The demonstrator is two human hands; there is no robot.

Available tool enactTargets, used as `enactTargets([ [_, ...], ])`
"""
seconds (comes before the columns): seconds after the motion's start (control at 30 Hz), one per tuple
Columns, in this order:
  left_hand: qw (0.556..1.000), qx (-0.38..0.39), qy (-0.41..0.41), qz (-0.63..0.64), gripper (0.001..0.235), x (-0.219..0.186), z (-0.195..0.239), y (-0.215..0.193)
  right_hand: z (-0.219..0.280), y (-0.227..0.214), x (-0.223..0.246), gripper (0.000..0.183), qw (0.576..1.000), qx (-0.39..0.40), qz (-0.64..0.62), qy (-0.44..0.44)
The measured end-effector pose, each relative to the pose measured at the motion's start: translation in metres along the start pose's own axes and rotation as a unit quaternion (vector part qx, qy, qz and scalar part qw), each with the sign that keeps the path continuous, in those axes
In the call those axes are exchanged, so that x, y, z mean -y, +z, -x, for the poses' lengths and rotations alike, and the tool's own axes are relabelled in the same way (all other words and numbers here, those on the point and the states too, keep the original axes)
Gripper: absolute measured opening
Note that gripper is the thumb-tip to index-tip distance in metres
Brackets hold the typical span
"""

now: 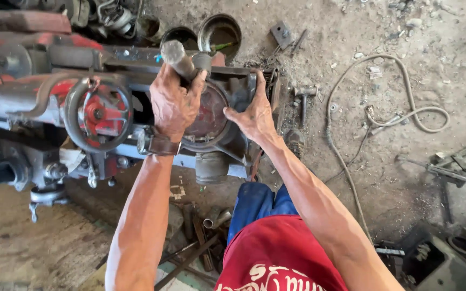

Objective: Disassembling a turbocharger housing using a wrench, hammer, and metal rod for prying.

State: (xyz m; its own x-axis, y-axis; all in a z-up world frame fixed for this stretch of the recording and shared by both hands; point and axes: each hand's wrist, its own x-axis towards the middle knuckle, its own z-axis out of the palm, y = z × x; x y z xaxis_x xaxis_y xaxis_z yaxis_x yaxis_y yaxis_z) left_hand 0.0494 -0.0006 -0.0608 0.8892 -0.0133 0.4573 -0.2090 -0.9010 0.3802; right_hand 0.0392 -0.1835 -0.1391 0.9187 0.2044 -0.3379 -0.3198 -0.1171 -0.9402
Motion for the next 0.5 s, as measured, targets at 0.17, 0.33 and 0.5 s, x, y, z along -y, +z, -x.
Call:
enactTargets([
  [0.17,0.969,-0.117,0.078,-0.202,0.050,-0.006,0.012,0.019,-0.003,-0.002,-0.006,0.112,1.000,0.002,0.011,0.029],
  [0.33,0.981,-0.096,0.079,-0.152,0.054,0.023,0.033,0.032,-0.005,-0.003,-0.008,0.112,1.000,0.017,0.011,0.005],
  [0.5,0.996,0.079,-0.039,-0.016,0.040,-0.051,0.021,-0.032,-0.008,-0.004,-0.018,0.112,0.999,0.014,0.042,0.001],
])
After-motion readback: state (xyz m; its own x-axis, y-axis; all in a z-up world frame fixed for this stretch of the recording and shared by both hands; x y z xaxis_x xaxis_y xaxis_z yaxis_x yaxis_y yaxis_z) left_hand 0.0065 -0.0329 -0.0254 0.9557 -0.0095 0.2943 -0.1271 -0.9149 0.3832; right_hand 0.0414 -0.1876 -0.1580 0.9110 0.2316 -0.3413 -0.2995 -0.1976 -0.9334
